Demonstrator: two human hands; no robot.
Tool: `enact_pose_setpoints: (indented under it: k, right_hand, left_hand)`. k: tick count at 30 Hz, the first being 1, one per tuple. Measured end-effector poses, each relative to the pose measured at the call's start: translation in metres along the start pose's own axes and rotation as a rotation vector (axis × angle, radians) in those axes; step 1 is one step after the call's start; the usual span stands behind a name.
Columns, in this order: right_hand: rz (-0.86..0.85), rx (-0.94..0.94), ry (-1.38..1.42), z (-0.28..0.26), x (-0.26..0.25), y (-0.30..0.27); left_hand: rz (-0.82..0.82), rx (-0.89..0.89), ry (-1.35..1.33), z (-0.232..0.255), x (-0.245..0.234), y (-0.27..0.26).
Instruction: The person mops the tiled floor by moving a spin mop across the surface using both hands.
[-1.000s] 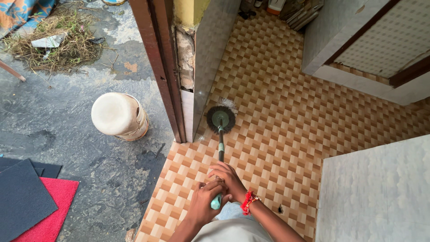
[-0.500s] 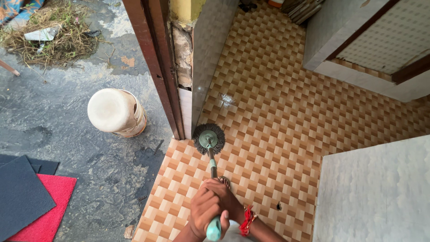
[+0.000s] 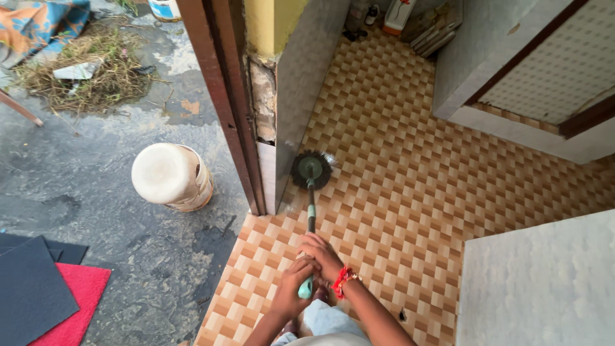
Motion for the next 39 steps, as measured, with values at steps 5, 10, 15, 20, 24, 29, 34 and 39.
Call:
enact_pose_setpoints:
  k: [5, 10, 15, 20, 24, 29, 34, 39]
  right_hand:
    - [-0.128, 0.2, -0.053, 0.012, 0.013, -0.016]
    - [-0.009, 0.19, 0.07, -0.013, 0.004, -0.024]
    - [0.014, 0.14, -0.079, -0.049, -0.011, -0.024]
    - [0.062, -0.009, -0.129, -0.094, -0.043, -0.001]
    - [0.034, -0.04, -0.107, -0.127, -0.057, 0.016]
    - [0.194, -0.142, 0.05, -0.147, -0.034, 0.004]
    - [0.311, -0.216, 0.144, -0.132, -0.006, -0.018]
    - [0.251, -0.202, 0.113, -0.091, 0.0, -0.024]
  left_hand:
    - [-0.147, -0.127, -0.22, -0.021, 0.018, -0.01]
    - [-0.186, -0.122, -0.263, -0.005, 0.009, -0.012]
    - [-0.195, -0.149, -0.221, 0.029, -0.013, -0.013]
    - [0.003, 0.047, -0.093, 0.069, -0.05, -0.004]
    - [0.06, 0.085, -0.169, 0.094, -0.068, 0.002]
    - [0.373, 0.196, -0.262, 0.095, -0.072, -0.018]
    - [0.443, 0.36, -0.302, 0.091, -0.049, -0.03]
    - [0.283, 0.332, -0.265, 0.076, -0.044, -0.023]
Point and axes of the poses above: each hand's wrist, its own y-axis towards the middle knuckle, its own x-axis out of the palm, z = x × y, the point moved 5 cm from there along y, towards the middle knuckle, and after that the axes turned 7 degrees about -x, right-handed, at the moved point
